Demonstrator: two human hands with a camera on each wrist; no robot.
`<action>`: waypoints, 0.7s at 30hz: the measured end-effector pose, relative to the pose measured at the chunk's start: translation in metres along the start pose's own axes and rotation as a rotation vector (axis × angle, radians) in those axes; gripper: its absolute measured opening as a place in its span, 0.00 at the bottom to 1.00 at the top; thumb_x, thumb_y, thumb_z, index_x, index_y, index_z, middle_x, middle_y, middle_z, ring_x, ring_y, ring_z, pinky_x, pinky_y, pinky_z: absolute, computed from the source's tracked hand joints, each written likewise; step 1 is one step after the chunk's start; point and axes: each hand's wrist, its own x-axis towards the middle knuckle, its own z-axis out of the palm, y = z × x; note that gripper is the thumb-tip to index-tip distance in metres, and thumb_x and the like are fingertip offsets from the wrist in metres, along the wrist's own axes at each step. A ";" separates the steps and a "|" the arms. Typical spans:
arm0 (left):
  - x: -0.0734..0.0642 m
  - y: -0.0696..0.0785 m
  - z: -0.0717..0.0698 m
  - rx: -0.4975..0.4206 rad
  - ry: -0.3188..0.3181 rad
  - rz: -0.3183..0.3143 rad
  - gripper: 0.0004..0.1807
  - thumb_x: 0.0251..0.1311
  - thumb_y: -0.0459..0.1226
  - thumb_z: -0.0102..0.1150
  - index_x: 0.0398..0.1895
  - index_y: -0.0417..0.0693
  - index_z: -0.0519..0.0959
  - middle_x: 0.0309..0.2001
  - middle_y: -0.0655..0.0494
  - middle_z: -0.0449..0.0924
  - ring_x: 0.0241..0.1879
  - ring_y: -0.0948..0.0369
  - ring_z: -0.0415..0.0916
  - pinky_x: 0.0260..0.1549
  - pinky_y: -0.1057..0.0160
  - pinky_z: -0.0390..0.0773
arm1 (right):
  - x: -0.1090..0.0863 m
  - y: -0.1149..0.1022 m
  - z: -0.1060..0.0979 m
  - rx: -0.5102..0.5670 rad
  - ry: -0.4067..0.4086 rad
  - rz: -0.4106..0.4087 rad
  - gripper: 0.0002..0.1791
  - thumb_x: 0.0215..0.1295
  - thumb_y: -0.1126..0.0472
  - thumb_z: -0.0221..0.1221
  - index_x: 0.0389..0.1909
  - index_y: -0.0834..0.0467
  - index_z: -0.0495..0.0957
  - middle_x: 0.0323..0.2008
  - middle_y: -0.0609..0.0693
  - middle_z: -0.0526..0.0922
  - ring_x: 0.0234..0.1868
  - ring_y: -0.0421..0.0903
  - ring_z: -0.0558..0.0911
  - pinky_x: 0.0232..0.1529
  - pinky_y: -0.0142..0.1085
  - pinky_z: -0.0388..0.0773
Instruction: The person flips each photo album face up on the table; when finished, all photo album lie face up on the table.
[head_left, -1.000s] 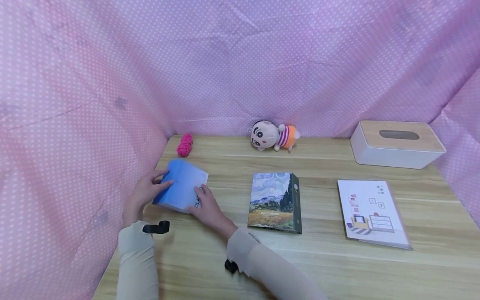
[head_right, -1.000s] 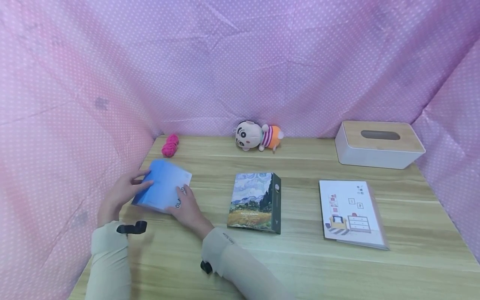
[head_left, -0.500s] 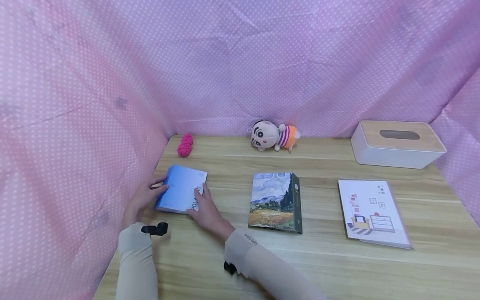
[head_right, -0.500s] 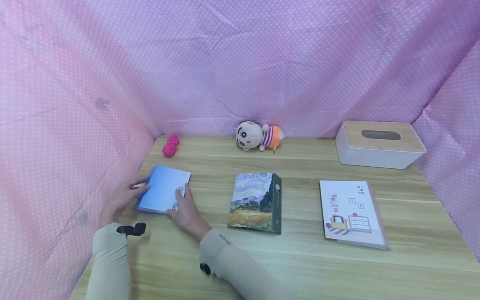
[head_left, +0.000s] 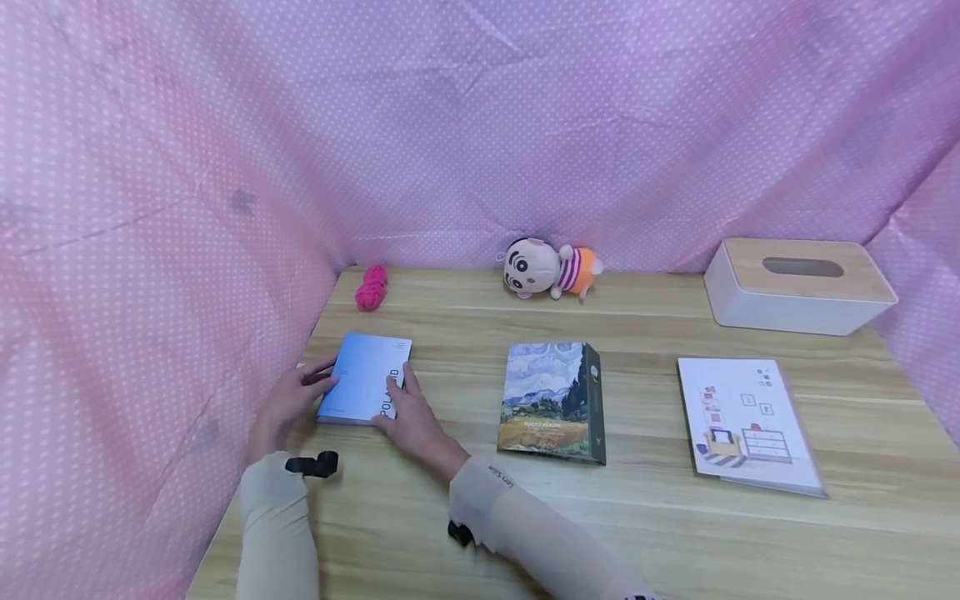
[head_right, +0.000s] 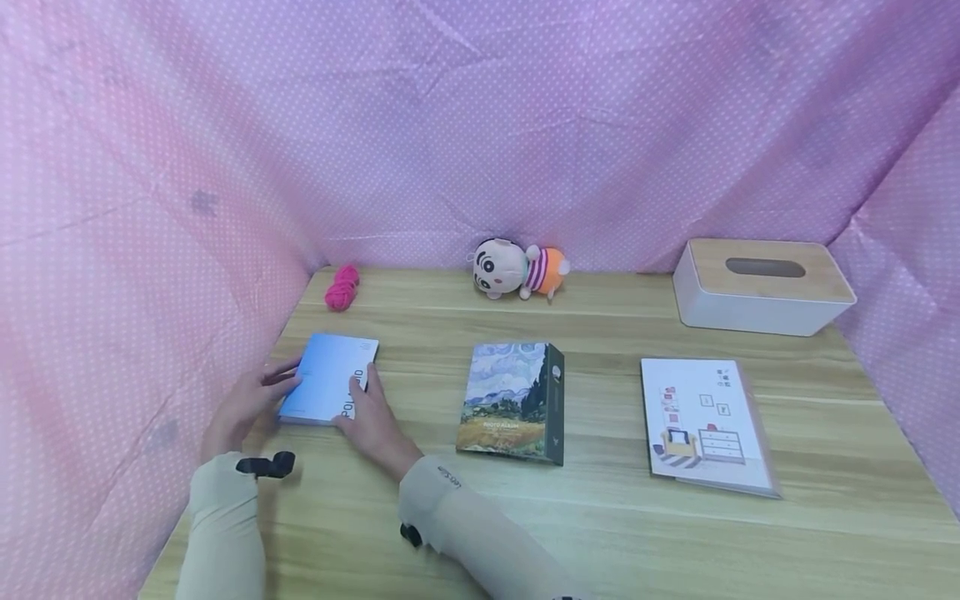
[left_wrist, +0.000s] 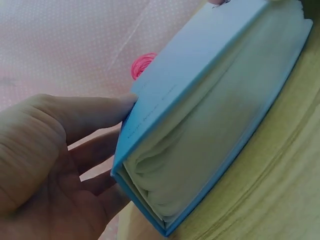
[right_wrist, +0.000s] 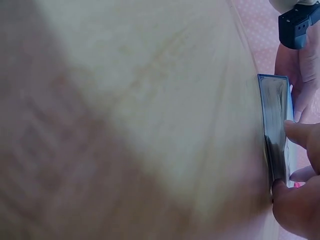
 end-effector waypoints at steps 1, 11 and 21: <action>-0.001 0.000 0.000 0.006 0.006 0.004 0.32 0.67 0.48 0.53 0.73 0.57 0.59 0.73 0.46 0.57 0.71 0.43 0.53 0.67 0.40 0.57 | 0.000 0.000 0.000 0.002 0.001 -0.002 0.41 0.64 0.48 0.60 0.73 0.57 0.54 0.77 0.51 0.37 0.76 0.45 0.46 0.71 0.35 0.56; -0.002 0.009 0.004 0.085 0.023 -0.009 0.29 0.70 0.42 0.49 0.73 0.54 0.58 0.72 0.43 0.57 0.70 0.41 0.55 0.65 0.41 0.62 | -0.001 -0.002 -0.005 0.031 -0.006 -0.002 0.39 0.65 0.50 0.60 0.72 0.57 0.56 0.77 0.52 0.39 0.76 0.46 0.47 0.72 0.36 0.56; -0.007 0.035 0.012 0.259 0.076 0.071 0.29 0.70 0.38 0.46 0.71 0.39 0.58 0.68 0.34 0.60 0.66 0.38 0.60 0.62 0.40 0.65 | -0.003 0.002 -0.041 0.074 -0.003 -0.028 0.33 0.65 0.53 0.59 0.70 0.55 0.63 0.73 0.55 0.55 0.71 0.51 0.61 0.69 0.43 0.63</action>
